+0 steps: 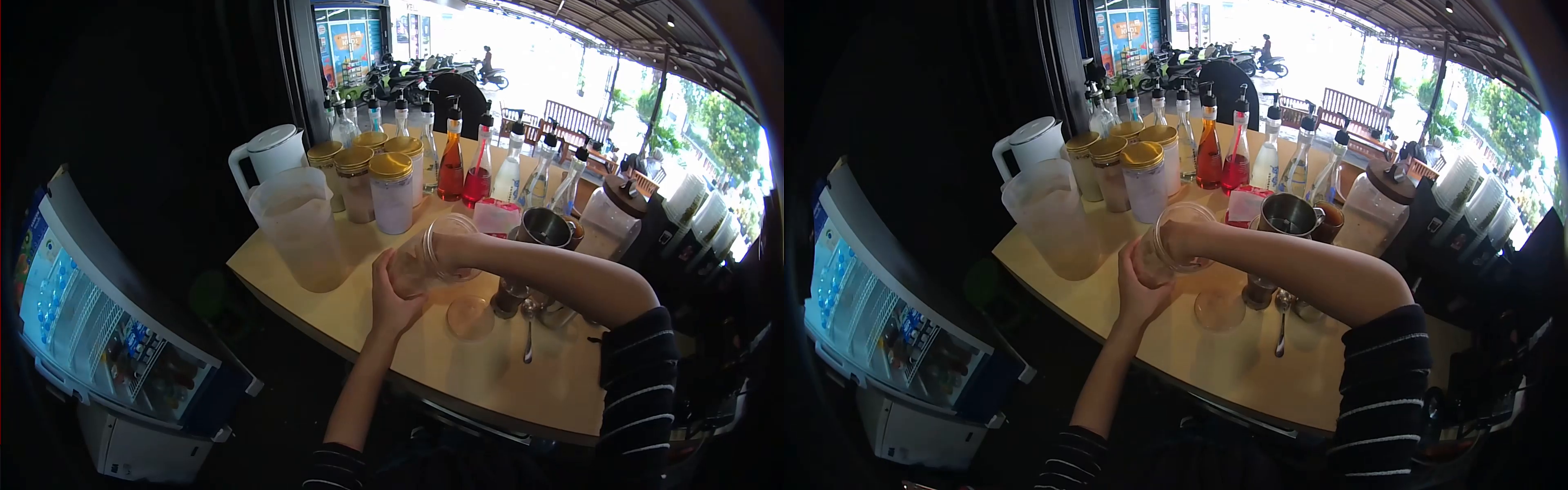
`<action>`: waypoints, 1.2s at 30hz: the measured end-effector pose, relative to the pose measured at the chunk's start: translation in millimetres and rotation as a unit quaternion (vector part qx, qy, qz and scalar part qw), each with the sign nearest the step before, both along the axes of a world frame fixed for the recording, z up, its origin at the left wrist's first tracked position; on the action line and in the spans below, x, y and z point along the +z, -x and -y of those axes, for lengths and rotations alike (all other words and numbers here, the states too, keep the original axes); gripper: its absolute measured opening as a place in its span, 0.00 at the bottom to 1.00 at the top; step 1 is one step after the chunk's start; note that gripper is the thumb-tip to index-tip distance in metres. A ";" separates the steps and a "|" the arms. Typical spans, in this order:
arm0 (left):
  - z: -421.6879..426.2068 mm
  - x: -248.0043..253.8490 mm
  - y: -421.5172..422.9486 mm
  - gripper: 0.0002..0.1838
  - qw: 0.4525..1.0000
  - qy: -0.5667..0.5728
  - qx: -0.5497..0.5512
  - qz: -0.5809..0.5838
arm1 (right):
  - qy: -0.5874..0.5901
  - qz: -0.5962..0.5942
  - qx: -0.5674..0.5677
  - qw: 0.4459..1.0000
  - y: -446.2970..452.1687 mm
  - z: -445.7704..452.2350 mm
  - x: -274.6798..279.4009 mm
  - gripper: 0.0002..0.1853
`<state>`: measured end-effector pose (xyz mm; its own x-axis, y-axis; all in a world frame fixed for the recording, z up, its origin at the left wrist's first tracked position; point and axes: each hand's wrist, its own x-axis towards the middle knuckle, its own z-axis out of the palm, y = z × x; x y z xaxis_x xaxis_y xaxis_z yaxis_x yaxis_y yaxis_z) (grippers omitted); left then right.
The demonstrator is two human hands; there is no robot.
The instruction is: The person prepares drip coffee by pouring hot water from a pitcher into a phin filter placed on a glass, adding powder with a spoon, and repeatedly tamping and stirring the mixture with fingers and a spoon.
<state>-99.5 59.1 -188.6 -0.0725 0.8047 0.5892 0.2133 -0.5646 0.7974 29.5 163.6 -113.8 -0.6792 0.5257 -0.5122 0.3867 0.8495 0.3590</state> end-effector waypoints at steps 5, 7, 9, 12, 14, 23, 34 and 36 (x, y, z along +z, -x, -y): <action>-0.2 0.3 0.8 0.49 1.000 0.003 -0.008 0.006 | 0.025 -0.059 -0.048 0.997 13.1 39.6 38.7 0.08; -1.1 -1.9 0.3 0.49 1.000 0.006 -0.003 0.016 | 0.029 -0.066 -0.055 0.996 14.7 48.3 46.0 0.10; -1.0 -1.9 0.5 0.49 1.000 0.001 -0.003 0.010 | 0.031 -0.070 -0.062 0.995 15.7 55.9 52.5 0.11; 0.8 1.0 1.2 0.49 1.000 -0.011 0.000 -0.005 | 0.031 -0.072 -0.068 0.995 16.9 65.3 59.3 0.14; 1.7 2.7 1.4 0.49 1.000 -0.016 0.003 -0.013 | 0.031 -0.074 -0.072 0.994 17.8 69.7 63.8 0.16; 5.5 7.9 1.3 0.50 1.000 -0.017 0.005 -0.015 | 0.060 -0.267 0.023 0.962 -20.7 23.2 17.1 0.18; 4.7 4.1 -2.6 0.50 1.000 -0.009 0.024 -0.016 | 0.062 -0.380 -0.123 0.915 -24.9 87.0 103.1 0.10; 2.4 1.7 -2.0 0.50 0.999 -0.013 0.029 -0.014 | 0.107 -0.465 -0.098 0.873 -30.1 89.7 110.6 0.09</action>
<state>-97.5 56.7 -186.9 -0.1016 0.7840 0.6124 0.2675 -0.5714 0.7758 59.6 73.9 -3.2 -0.7615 0.6383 0.1129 0.5720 0.7436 -0.3463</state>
